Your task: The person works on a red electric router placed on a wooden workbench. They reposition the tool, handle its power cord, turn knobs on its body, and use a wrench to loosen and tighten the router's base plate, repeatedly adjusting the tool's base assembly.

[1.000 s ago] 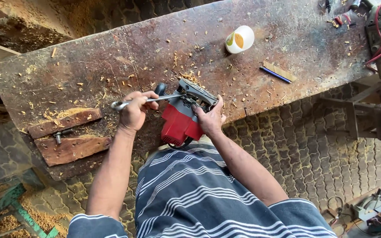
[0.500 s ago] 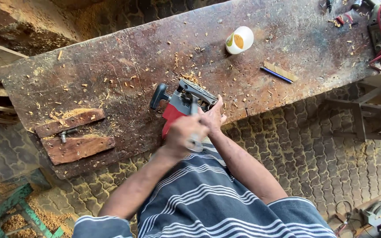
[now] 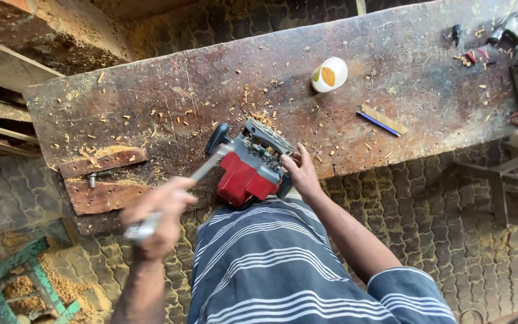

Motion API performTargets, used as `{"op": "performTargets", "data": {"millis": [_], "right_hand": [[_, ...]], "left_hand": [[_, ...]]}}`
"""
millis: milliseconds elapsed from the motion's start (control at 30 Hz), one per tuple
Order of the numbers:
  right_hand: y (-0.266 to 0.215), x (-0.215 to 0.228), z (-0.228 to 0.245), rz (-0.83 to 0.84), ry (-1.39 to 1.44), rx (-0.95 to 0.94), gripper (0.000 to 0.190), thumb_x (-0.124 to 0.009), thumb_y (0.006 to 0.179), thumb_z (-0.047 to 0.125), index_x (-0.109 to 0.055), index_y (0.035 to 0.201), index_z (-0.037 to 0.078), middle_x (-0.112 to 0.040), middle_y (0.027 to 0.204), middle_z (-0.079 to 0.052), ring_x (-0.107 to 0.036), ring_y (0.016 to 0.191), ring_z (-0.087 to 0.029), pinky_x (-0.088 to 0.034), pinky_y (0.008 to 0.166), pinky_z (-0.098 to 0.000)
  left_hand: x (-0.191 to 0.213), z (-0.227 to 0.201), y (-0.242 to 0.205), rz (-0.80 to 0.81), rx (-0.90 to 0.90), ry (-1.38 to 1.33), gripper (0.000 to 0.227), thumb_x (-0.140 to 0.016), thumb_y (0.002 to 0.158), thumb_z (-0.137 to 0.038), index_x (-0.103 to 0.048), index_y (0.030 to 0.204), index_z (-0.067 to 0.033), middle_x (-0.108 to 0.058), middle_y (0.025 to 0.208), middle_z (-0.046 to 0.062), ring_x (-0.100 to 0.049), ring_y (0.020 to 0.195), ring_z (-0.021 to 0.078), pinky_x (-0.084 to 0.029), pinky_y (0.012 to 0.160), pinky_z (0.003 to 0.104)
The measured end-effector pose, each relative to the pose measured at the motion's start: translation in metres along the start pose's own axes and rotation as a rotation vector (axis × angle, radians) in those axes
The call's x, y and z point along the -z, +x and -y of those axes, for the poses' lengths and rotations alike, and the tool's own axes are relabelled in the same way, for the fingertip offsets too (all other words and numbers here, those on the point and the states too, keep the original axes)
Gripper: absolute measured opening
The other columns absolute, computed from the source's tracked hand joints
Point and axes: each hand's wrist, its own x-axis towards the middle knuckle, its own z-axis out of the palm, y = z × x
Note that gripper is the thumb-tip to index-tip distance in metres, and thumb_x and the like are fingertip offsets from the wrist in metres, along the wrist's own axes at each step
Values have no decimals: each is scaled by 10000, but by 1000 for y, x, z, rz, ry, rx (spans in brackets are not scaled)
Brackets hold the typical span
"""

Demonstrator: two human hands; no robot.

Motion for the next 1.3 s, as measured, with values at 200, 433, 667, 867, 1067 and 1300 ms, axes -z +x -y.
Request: {"op": "performTargets", "data": {"millis": [200,433,667,867,1067,1300], "right_hand": [[80,34,27,221,-213,130,471,-661,968,370,-694,1248,-7,-754,1083,-111,-706,966,-178,-572,864,-328],[157,13,58,807,-432,-25,390,-677,958,377,-753,1139,41,-726,855,-44,-635,704,-111,-549,630,-323],[191,-8,58,1144,-784,-58,425,-674,949,456,-796,1069,66,-640,704,-18,-628,623,-111,-587,538,-312],[182,-10,71,1229,-735,63,315,-736,891,331,-800,1039,60,-719,782,-5,-641,666,-91,-555,567,-296],[186,-2,80,1279,-586,75,196,-703,926,225,-769,1046,85,-720,774,28,-629,685,-69,-558,619,-284],[197,-18,73,1226,-1063,449,196,-716,927,264,-770,955,79,-696,699,-51,-639,634,-151,-533,647,-368]], "left_hand": [[-42,125,-13,-215,-112,302,176,-724,976,-41,-695,1120,56,-692,1261,207,-730,1007,297,-625,842,383],[-80,224,-16,37,-160,753,132,-706,879,-98,-664,805,3,-647,1319,287,-688,1097,383,-524,1029,506],[-168,129,-26,-62,418,571,367,-697,902,-327,-595,862,23,-594,1265,250,-585,1130,403,-457,990,513],[-223,124,-14,-163,475,662,796,-795,738,-646,-620,1092,46,-469,1398,267,-422,1334,428,-296,1091,633],[-220,117,-2,-121,577,615,797,-796,720,-649,-628,1081,41,-480,1382,254,-419,1338,408,-256,1127,627],[-224,130,-11,-137,486,691,754,-808,717,-587,-654,1052,70,-438,1462,308,-391,1367,431,-218,1160,621]]}}
